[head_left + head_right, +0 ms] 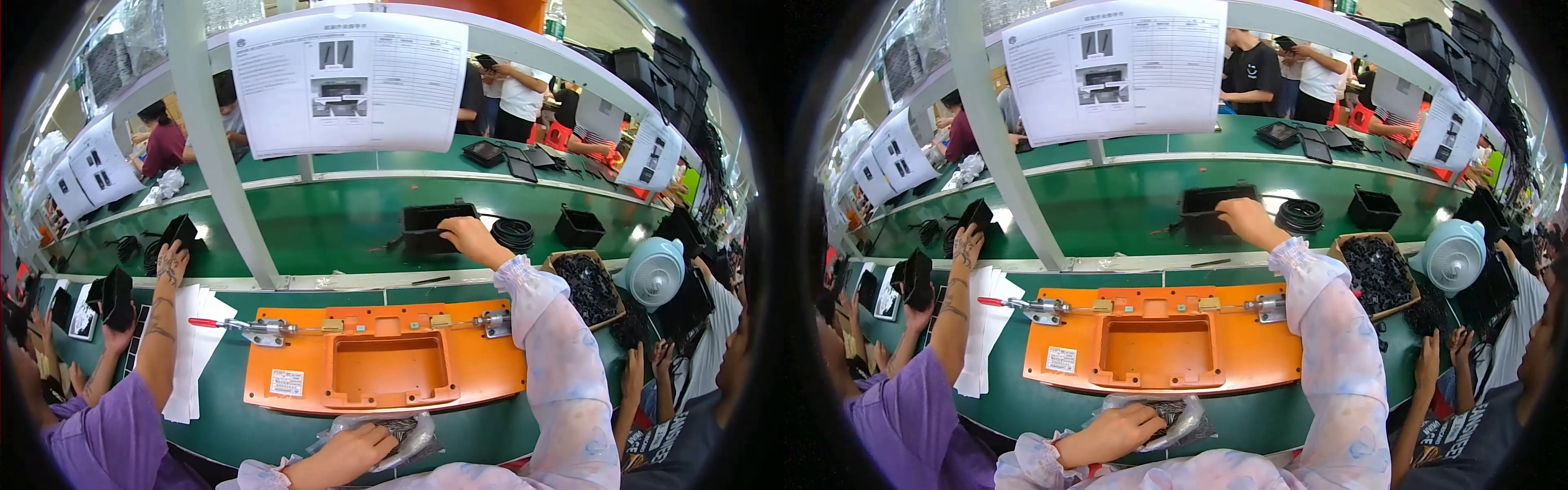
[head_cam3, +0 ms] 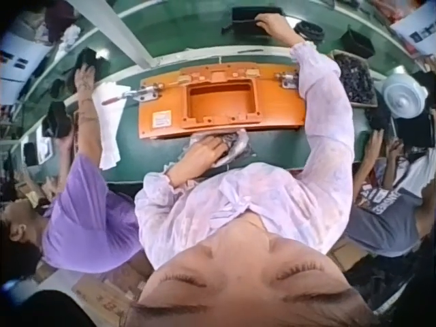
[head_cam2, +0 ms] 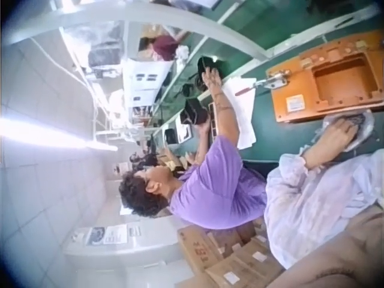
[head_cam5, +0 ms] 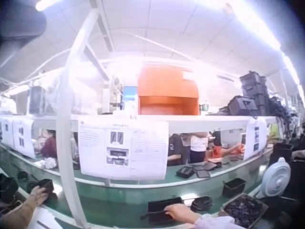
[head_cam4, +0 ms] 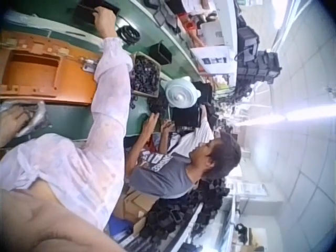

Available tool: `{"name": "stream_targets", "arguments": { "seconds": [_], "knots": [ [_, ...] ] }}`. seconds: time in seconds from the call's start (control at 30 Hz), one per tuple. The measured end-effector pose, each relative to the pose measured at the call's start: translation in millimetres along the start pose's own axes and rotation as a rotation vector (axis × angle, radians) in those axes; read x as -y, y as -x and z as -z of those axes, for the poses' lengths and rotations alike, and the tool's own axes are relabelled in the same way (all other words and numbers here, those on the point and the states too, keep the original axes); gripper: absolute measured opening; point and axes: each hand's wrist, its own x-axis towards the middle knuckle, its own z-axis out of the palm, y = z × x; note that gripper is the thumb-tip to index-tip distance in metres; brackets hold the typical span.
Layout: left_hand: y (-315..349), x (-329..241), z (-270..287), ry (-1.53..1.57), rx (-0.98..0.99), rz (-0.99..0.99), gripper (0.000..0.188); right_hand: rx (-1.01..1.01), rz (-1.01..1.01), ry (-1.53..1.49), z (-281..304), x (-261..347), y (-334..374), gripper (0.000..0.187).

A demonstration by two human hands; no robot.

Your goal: The person places a black plastic housing into an orange jig, inserts small black components into it by hand, and then removes the housing and sets it aside.

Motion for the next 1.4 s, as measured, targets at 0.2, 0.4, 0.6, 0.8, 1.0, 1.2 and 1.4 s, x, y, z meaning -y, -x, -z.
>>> {"name": "stream_targets", "arguments": {
  "seconds": [0.2, 0.4, 0.6, 0.8, 1.0, 1.2, 1.4],
  "knots": [
    [0, -1, 4, -0.005, -0.001, -0.030, 0.023, 0.115, -0.045, 0.179, -9, -21, 6, 0.016],
    [2, -5, 13, -0.006, -0.026, -0.072, 0.022, 0.136, -0.027, 0.345, 12, 4, 5, 0.022],
    [1, -4, 57, 0.042, -0.161, -0.050, 0.025, -0.131, -0.049, 0.068, 69, 69, 31, 0.018],
    [-30, 52, 98, -0.056, -0.716, 0.221, 0.013, -0.325, -0.081, -0.113, 107, 123, 99, 0.010],
    [-36, 96, 92, -0.083, -0.710, 0.263, 0.011, -0.339, -0.146, -0.199, 105, 145, 136, 0.009],
    [-28, 108, 98, -0.159, -0.607, 0.218, 0.015, -0.364, -0.203, -0.241, 104, 149, 145, 0.010],
    [-21, 100, 105, -0.550, -0.351, 0.047, 0.033, -0.359, -0.208, -0.256, 102, 151, 148, 0.010]
  ]
}}
